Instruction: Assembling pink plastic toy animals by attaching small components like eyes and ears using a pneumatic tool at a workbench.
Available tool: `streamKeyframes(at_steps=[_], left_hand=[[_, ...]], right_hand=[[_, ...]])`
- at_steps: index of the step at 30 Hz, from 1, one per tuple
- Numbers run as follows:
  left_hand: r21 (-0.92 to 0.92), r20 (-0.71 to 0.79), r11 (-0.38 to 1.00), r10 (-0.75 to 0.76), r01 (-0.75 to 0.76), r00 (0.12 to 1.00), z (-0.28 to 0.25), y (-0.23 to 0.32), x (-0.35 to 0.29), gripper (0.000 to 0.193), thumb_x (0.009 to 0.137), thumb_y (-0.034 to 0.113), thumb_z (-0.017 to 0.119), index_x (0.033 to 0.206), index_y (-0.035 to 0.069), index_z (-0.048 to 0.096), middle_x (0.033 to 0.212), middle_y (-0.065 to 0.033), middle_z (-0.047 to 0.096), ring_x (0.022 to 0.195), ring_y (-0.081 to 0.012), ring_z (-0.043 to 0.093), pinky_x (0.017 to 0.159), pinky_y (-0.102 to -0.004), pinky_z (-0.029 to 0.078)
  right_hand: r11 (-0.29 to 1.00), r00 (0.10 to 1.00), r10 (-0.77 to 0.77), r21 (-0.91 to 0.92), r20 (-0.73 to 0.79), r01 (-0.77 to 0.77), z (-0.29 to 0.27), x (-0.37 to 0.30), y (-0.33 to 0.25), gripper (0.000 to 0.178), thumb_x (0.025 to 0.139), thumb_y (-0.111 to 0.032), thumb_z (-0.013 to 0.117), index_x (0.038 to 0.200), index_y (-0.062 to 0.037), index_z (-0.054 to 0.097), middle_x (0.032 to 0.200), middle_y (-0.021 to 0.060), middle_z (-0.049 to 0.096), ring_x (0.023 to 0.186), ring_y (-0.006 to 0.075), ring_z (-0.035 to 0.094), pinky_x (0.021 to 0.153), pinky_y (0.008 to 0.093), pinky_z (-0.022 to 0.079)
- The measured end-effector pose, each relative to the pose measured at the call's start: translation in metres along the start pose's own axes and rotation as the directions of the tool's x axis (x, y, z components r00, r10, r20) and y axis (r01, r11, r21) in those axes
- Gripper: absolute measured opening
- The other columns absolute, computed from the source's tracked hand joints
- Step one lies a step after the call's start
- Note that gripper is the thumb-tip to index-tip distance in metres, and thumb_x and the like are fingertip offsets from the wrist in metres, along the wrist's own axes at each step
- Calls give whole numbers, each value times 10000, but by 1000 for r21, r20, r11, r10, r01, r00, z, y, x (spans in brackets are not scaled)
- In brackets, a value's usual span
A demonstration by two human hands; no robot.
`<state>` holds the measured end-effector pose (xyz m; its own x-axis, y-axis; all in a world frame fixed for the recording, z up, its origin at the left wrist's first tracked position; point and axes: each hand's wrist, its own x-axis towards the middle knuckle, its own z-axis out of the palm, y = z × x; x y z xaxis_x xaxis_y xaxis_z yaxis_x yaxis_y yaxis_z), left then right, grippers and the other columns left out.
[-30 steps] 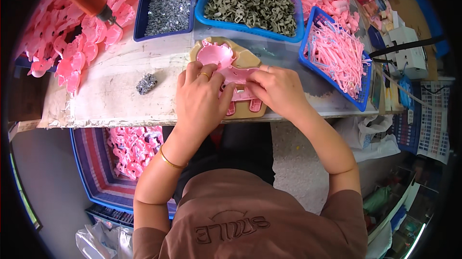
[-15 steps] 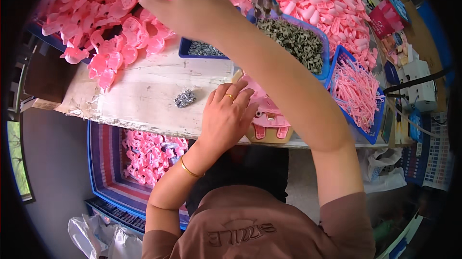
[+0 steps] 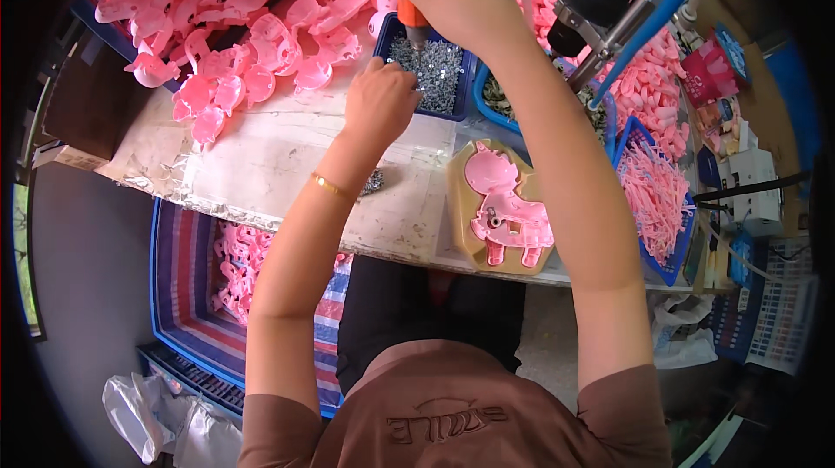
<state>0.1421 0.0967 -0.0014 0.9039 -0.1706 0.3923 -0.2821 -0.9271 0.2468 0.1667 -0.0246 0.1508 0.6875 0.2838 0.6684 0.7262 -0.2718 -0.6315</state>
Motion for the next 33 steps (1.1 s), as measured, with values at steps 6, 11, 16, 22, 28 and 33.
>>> streamKeyframes(at_steps=[6,11,16,22,28,33], left_hand=[[98,364,994,18,-57,931,17,0,41,196,764,316,764,848,140,742,915,-64,715,972,-291,625,837,-414,524],[63,265,995,56,-76,963,17,3,33,179,799,321,735,845,149,750,895,-66,729,977,-286,648,839,-410,539],[86,21,985,151,-152,988,13,6,19,166,863,281,668,794,134,701,799,-47,698,889,-267,647,773,-417,533],[-118,-136,944,293,-309,946,-9,47,-15,102,855,245,680,842,144,670,750,-32,641,811,-234,637,693,-384,535],[-579,9,804,175,-138,984,-24,96,-60,97,842,171,720,912,109,693,798,-45,670,742,-223,646,622,-363,534],[-799,229,585,80,140,970,-24,111,-76,147,851,142,764,956,47,724,767,-94,663,672,-203,671,644,-320,539]], right_hand=[[944,951,267,157,155,-291,-36,-22,-11,463,890,-178,731,1269,-35,507,867,83,660,647,166,647,622,312,517],[849,890,341,307,304,-430,-58,-37,-6,421,922,-85,689,1293,-79,488,792,15,599,544,89,560,514,261,457],[966,977,125,204,174,-160,-63,-52,25,376,897,-203,736,1198,-28,592,1016,70,700,886,158,667,823,312,537],[942,930,215,189,298,-278,-78,-71,17,412,936,-223,689,1252,-3,546,1004,97,702,917,162,663,861,313,527],[677,903,288,599,319,-428,-84,-101,-5,355,821,-126,699,1141,-13,597,850,0,605,745,62,560,646,255,468],[744,938,283,572,198,-345,-85,-111,-22,351,821,-107,613,1123,64,558,674,38,569,563,103,556,582,259,484]])
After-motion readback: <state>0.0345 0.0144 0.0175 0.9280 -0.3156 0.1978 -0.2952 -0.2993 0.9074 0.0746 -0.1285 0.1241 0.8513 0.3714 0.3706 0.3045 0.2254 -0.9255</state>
